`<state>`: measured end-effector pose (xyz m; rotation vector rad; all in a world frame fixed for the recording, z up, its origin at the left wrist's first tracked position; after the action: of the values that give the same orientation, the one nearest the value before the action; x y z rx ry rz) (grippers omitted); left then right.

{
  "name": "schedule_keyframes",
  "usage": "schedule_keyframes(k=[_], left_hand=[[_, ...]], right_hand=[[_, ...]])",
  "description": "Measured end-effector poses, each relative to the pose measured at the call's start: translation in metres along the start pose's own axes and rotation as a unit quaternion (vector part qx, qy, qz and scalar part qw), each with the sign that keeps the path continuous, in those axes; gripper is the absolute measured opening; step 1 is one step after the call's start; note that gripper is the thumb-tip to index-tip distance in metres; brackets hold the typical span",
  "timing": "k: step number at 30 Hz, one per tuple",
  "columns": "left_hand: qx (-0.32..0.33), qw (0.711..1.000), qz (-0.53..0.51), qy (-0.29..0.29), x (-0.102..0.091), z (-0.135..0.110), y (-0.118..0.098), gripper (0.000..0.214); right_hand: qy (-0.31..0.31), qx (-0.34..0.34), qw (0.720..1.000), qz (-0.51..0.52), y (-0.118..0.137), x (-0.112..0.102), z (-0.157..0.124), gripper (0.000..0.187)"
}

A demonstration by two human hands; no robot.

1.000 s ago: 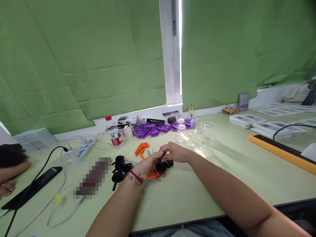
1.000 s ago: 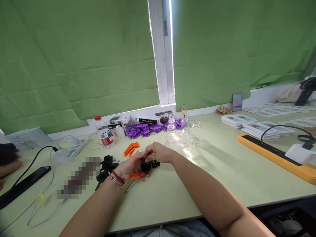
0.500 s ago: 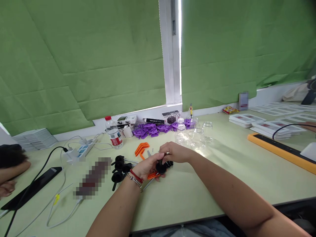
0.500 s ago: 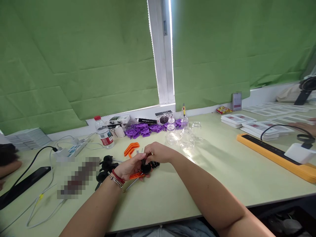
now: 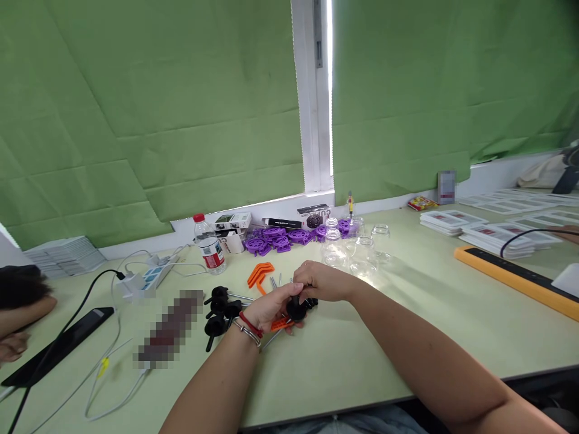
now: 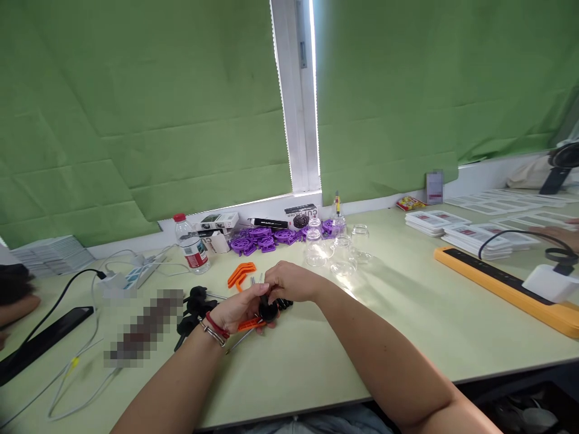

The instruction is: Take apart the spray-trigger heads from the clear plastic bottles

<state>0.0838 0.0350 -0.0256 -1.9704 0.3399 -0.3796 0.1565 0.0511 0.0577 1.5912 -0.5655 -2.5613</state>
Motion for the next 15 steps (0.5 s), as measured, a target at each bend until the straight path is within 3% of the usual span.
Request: schedule_keyframes(k=[15], left_hand=[[-0.005,1.000,0.005,-0.002,0.0014,-0.0012,-0.0022,0.055]], right_hand=[[0.016,0.013,0.999,-0.029,0.0013,-0.0005,-0.0002,0.014]])
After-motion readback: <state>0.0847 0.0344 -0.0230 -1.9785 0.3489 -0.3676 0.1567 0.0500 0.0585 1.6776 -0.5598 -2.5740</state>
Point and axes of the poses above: each hand's wrist, its own z-axis towards the middle knuckle, its own x-axis out of the palm, y = z × x, the point moved 8 cm from there along z, towards the middle knuckle, and after that the axes turned 3 degrees about -z, right-handed, at the moved point
